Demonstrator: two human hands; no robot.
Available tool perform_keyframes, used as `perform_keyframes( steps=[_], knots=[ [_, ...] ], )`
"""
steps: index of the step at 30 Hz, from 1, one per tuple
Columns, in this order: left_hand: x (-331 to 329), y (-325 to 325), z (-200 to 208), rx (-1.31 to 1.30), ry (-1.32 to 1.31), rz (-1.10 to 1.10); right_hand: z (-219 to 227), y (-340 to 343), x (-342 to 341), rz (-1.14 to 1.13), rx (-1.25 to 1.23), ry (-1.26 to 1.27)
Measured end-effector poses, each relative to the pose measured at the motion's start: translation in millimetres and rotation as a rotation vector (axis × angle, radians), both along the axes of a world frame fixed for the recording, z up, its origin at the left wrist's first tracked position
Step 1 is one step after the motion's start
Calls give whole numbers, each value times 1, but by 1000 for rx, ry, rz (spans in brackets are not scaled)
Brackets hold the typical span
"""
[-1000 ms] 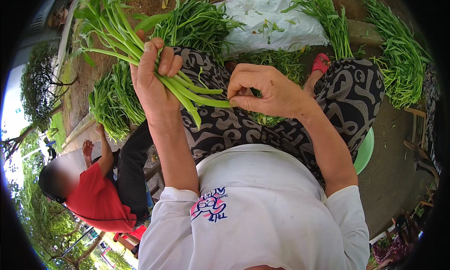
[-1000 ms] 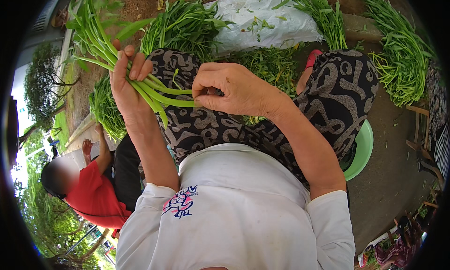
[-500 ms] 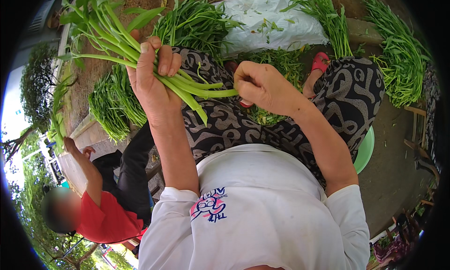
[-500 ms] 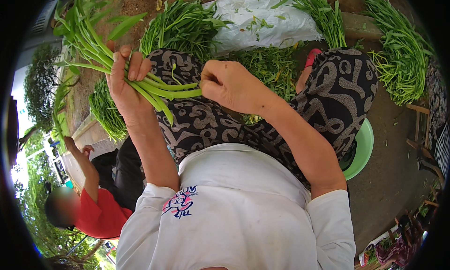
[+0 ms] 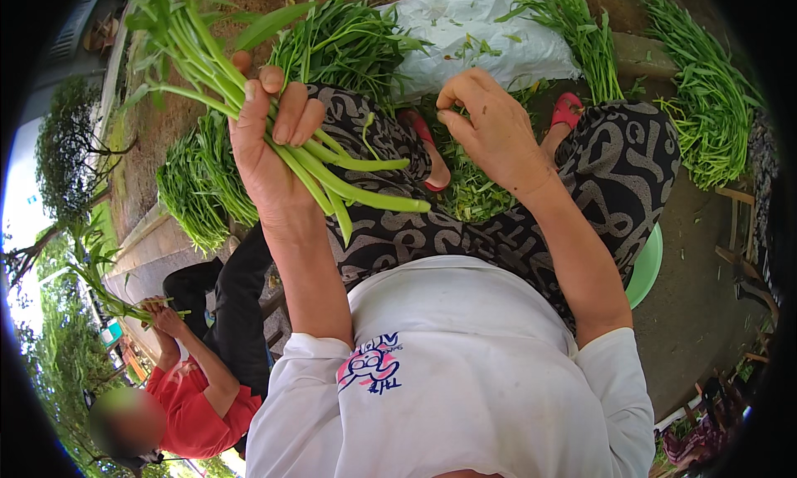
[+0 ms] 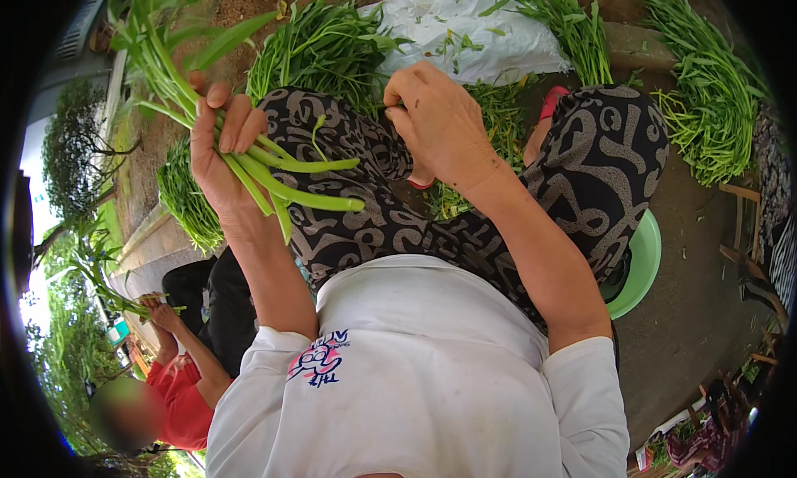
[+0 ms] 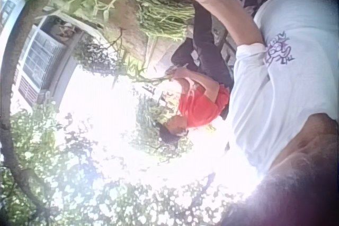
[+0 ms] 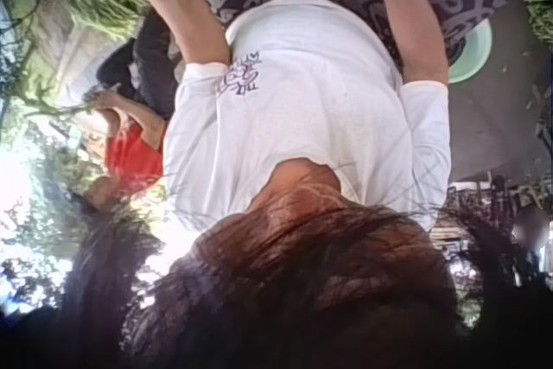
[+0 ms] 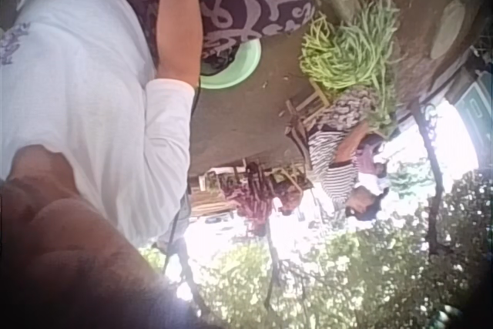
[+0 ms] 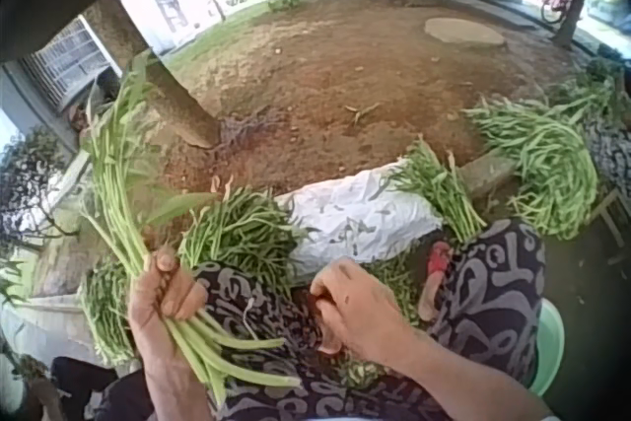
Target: The person picks leaves from the stems of water spinach by hand.
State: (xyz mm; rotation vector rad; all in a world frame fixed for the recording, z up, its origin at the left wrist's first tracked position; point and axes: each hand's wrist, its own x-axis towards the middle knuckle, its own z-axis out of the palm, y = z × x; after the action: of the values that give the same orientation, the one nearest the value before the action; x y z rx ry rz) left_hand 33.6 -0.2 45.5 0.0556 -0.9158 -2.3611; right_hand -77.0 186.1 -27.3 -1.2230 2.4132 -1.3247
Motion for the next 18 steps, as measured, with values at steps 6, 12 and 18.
perform_keyframes(
  steps=[6,12,18],
  knots=[
    [-1,4,-5,227,41,-224,9,-5,5,251,-193,-333],
    [-3,6,-5,263,48,-315,8,-7,9,456,-203,-239],
    [-3,6,-5,265,46,-312,10,-5,9,457,-153,-93]
  ],
)
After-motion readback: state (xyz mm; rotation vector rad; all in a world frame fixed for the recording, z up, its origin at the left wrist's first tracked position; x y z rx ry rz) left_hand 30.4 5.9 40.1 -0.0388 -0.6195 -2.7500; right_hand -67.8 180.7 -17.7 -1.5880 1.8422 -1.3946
